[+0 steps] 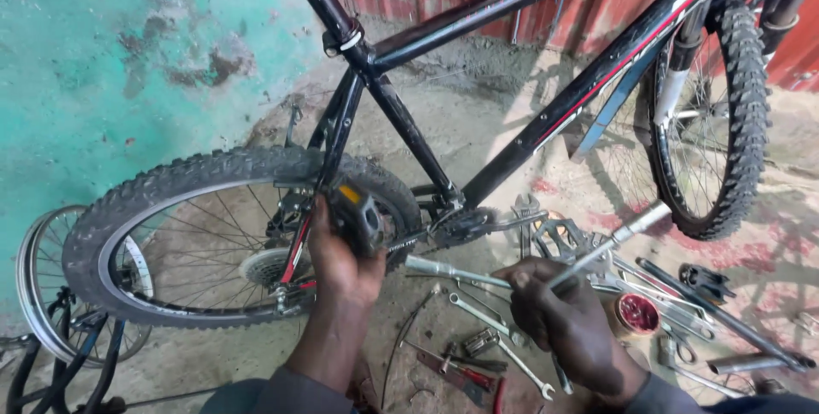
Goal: The person is performing maintenance on a bicycle, specifically focusing on the pedal and crankset area using various hand tools.
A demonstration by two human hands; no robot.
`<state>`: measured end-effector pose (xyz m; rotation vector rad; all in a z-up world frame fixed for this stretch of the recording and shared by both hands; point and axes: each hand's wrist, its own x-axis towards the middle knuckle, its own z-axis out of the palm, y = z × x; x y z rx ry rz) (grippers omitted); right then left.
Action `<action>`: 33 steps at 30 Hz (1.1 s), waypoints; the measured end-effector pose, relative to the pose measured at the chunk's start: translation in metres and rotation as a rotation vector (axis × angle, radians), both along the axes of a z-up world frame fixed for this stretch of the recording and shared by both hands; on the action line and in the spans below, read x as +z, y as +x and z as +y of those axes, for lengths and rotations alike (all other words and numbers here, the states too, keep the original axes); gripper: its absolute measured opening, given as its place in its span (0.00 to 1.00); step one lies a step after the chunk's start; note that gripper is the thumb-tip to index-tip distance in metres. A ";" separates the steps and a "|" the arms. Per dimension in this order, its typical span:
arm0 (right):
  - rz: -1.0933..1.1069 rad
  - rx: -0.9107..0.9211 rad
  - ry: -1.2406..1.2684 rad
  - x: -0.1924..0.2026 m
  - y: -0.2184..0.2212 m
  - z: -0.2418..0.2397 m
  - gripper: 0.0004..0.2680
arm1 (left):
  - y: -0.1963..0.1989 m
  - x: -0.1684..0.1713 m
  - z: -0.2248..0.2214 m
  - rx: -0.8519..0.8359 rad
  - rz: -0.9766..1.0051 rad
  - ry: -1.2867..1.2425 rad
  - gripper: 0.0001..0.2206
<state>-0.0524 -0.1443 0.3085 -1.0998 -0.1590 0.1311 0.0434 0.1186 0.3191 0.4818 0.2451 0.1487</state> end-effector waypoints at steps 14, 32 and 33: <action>0.037 -0.089 0.023 0.005 -0.001 -0.005 0.12 | -0.004 -0.015 -0.018 -0.108 -0.035 -0.248 0.19; 0.092 -0.230 -0.294 0.022 -0.004 0.015 0.11 | -0.019 0.016 -0.032 0.024 -0.071 0.184 0.21; 0.101 -0.202 -0.253 0.019 -0.004 0.014 0.11 | -0.021 0.020 -0.033 0.038 -0.065 0.206 0.24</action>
